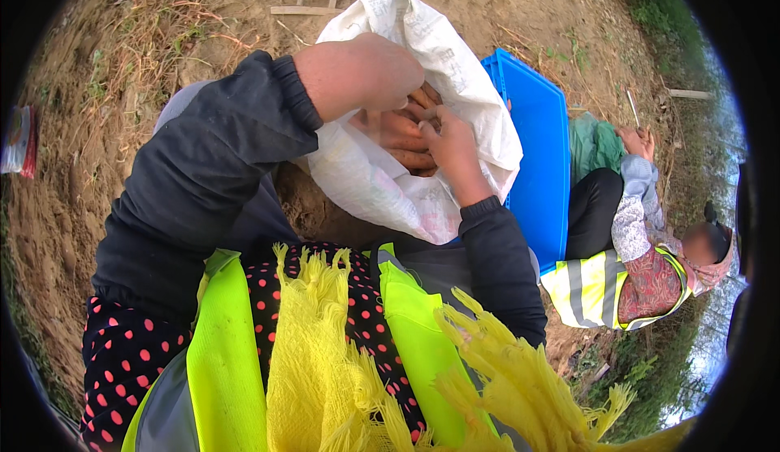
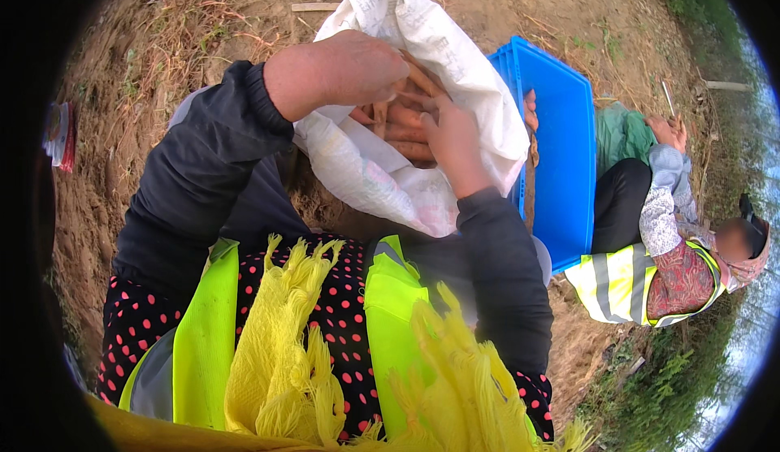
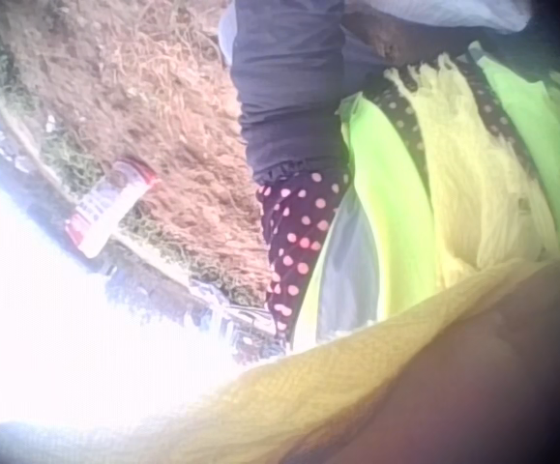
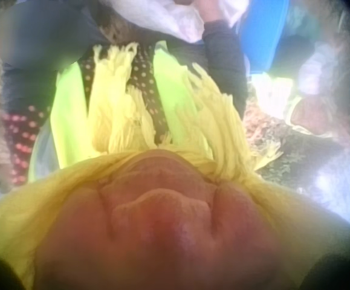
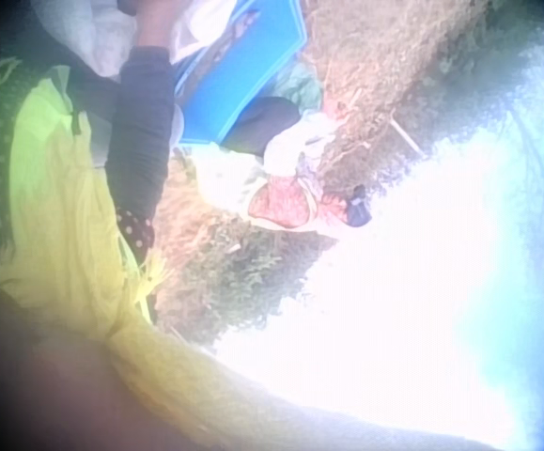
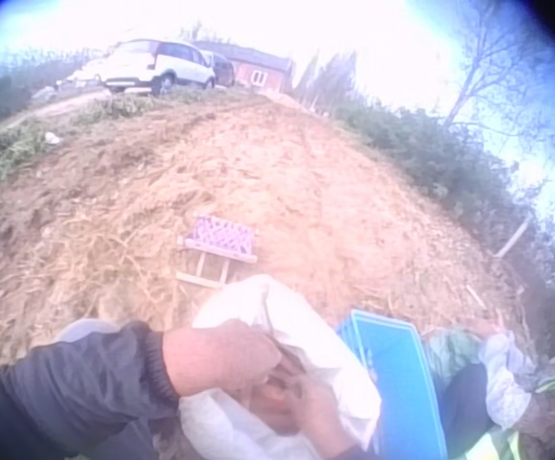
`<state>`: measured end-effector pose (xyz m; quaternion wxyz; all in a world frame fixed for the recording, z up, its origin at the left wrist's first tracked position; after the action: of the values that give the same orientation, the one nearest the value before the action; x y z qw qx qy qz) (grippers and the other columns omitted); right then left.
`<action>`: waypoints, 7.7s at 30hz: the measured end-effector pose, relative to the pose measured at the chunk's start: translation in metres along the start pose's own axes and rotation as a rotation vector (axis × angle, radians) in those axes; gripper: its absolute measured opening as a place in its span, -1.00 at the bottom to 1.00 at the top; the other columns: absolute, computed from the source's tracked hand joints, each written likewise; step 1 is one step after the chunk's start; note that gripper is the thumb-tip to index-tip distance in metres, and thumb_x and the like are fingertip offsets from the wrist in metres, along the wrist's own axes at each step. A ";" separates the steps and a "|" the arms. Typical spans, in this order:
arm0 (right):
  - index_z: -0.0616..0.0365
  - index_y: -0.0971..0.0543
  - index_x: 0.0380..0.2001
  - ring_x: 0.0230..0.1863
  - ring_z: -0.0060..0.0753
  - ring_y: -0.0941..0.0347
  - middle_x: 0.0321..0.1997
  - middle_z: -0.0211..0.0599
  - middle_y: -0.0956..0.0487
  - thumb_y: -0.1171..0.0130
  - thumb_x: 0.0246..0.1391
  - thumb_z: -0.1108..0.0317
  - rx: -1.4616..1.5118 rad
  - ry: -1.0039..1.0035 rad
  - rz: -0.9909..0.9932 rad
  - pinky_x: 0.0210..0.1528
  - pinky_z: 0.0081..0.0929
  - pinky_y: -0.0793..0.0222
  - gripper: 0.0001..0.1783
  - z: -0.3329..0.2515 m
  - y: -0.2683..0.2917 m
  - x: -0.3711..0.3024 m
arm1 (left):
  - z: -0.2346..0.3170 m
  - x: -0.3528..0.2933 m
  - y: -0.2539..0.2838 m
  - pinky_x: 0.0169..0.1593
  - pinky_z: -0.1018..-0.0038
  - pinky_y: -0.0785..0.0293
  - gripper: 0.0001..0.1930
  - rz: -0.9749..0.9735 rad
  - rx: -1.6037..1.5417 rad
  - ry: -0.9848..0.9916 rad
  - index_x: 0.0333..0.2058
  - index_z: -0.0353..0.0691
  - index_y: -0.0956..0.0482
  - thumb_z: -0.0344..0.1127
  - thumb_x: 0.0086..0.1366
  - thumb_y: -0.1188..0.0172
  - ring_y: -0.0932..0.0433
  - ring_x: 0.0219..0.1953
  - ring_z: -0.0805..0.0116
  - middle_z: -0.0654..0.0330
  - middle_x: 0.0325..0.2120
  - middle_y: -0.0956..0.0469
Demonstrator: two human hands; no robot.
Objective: The person sits on the ground and repeatedly picks up carrots from a white sack, rubs off soil, and places them into a blue crate. The person handles the carrots one at a time, turning them over and wiping them before depositing them.
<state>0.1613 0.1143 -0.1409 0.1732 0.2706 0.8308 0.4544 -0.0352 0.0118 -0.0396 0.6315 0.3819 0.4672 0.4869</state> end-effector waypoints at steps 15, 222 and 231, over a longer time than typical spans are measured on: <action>-0.14 -0.62 0.03 -0.21 0.00 -0.60 -0.27 -0.12 -0.63 -0.11 0.13 0.32 -0.469 0.079 -0.015 -0.19 -0.05 -0.51 -0.62 0.000 -0.010 -0.003 | -0.003 -0.002 -0.004 -0.20 0.19 -0.55 -0.84 0.056 -0.037 -0.040 -0.39 -0.17 -0.68 -0.29 0.19 -0.14 -0.66 -0.23 0.05 0.06 -0.38 -0.67; 0.16 -0.60 -0.30 -0.19 -0.39 -0.54 -0.10 -0.29 -0.59 -0.37 -0.07 0.57 0.252 0.395 0.394 -0.24 -0.51 -0.49 -0.77 -0.074 0.094 -0.042 | 0.001 0.006 0.011 -0.46 0.60 -0.30 -0.65 0.025 -1.209 -0.048 -0.36 -0.23 -0.55 -0.03 0.40 -0.17 -0.40 -0.52 0.60 0.35 -0.57 -0.48; 0.18 -0.60 -0.36 -0.18 -0.33 -0.53 -0.15 -0.31 -0.61 -0.35 0.02 0.49 0.470 0.326 0.372 -0.19 -0.43 -0.45 -0.88 -0.067 0.088 -0.039 | 0.002 0.003 0.015 -0.48 0.68 -0.38 -0.69 -0.065 -1.258 0.036 -0.33 -0.17 -0.51 -0.04 0.45 -0.13 -0.49 -0.57 0.62 0.33 -0.56 -0.58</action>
<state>0.1821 0.0852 -0.0295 -0.1147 0.3739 0.8660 0.3116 -0.0364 0.0183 -0.0258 0.7418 -0.0853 0.1136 0.6554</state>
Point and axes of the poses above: each hand's wrist, its own x-axis towards the middle knuckle, its own y-axis out of the back of the hand, z = x × y, the point moved 1 cm from there along x, towards the middle knuckle
